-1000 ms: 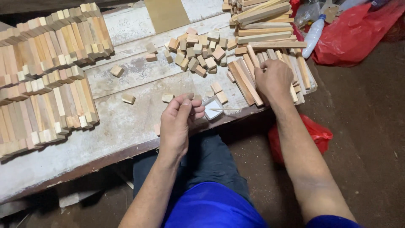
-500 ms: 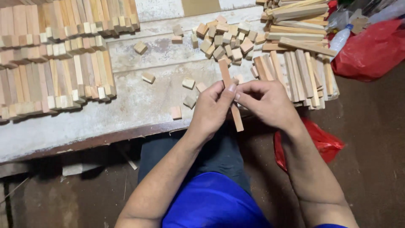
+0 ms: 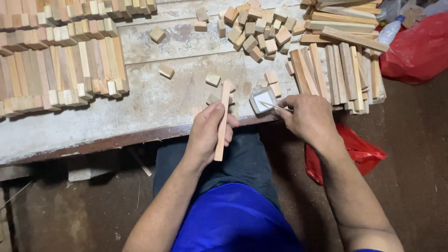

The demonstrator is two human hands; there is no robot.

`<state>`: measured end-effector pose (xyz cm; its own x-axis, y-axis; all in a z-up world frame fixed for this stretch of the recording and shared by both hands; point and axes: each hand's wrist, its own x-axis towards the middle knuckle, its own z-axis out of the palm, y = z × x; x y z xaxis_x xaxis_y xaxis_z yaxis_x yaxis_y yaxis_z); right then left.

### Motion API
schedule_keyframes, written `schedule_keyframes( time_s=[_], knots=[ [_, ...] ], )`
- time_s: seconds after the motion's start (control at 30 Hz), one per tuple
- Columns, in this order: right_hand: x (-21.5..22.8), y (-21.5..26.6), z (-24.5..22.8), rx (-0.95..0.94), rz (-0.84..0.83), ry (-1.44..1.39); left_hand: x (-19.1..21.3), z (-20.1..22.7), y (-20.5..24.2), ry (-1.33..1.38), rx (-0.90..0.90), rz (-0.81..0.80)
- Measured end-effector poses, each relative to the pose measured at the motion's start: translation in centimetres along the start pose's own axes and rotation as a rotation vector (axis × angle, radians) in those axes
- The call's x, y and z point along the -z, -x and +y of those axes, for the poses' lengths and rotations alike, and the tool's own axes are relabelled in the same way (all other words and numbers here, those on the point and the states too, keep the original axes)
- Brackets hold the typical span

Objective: Applying glue to wooden slats and attaching small wooden blocks to them to assemble components.

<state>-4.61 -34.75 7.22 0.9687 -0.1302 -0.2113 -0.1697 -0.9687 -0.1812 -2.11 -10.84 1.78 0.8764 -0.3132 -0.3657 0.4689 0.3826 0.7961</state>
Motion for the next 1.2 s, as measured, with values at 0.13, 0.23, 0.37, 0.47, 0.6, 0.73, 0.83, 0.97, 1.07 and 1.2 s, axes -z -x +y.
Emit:
schedule_keyframes(
  time_s=[0.13, 0.23, 0.37, 0.47, 0.6, 0.73, 0.83, 0.97, 1.07, 1.2],
  knots=[
    [-0.5, 0.1, -0.2, 0.007, 0.013, -0.017, 0.1, 0.2, 0.6, -0.002, -0.001, 0.008],
    [-0.7, -0.3, 0.1, 0.011, 0.076, -0.075, 0.0, 0.5, 0.8, 0.001, -0.016, -0.004],
    [-0.7, 0.0, -0.3, -0.010, 0.105, -0.164, 0.0, 0.7, 1.0, -0.005, -0.027, -0.015],
    [-0.4, 0.3, -0.4, -0.017, 0.125, -0.255, 0.0, 0.7, 1.1, -0.007, -0.023, -0.014],
    [0.7, 0.8, -1.2, -0.054, 0.092, -0.439, 0.2, 0.4, 0.9, 0.004, -0.016, -0.033],
    [-0.4, 1.4, 0.5, -0.097, 0.100, -0.578, -0.1, 0.7, 1.2, 0.009, -0.007, -0.038],
    [0.3, 2.3, 0.1, -0.129, 0.100, -0.752, -0.4, 0.6, 1.5, 0.019, 0.003, -0.066],
    [-0.6, 3.0, -1.0, -0.026, 0.142, -0.858, -1.3, 0.5, 1.9, 0.015, 0.020, -0.112],
    [-1.3, 2.8, -0.9, 0.027, 0.209, -0.849, -1.6, 0.3, 2.1, -0.004, 0.022, -0.132],
    [-1.4, 3.0, -0.9, 0.038, 0.247, -0.820, -1.5, 0.5, 2.4, -0.005, 0.012, -0.131]
  ],
)
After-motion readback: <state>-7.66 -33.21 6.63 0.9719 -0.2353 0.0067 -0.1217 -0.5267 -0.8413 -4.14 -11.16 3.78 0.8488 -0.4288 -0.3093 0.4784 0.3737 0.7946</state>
